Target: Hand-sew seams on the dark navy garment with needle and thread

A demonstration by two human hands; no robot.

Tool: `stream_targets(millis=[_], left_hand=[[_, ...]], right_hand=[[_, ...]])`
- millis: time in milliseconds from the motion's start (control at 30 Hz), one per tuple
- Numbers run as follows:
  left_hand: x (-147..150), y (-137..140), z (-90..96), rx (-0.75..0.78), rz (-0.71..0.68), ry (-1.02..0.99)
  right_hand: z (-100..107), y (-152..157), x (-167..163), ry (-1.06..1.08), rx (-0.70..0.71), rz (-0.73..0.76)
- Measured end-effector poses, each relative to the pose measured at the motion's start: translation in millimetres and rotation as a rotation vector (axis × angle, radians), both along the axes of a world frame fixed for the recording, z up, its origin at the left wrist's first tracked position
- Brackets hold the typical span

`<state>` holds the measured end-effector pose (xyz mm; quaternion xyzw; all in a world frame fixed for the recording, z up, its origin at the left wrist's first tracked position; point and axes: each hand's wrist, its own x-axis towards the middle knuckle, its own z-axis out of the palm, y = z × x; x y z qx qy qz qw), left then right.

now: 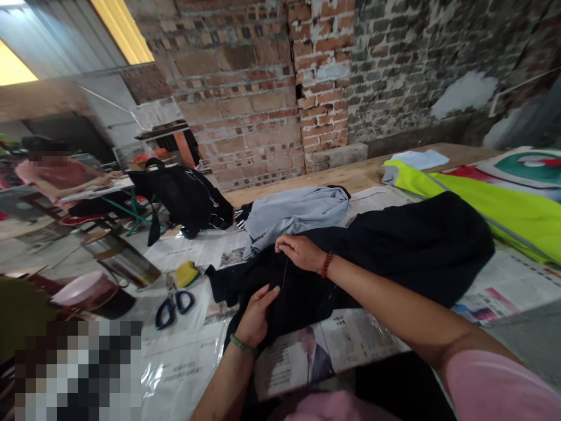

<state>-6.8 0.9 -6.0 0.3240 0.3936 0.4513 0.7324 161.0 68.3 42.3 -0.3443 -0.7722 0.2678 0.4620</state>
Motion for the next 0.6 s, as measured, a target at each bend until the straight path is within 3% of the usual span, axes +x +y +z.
stream_targets(millis=[100,300,600], left_hand=[[0.0,1.1,-1.1,-0.012,0.058,0.011],[1.0,4.9,-5.4,-0.024,0.286,0.071],[0.4,4.4,-5.5,-0.011,0.308,0.073]], right_hand=[[-0.9,2.3,0.2,-0.008,0.027,-0.010],[-5.3,2.2,1.7,0.164,-0.140,-0.078],[-1.9,3.2,1.0,0.311,-0.259,-0.058]])
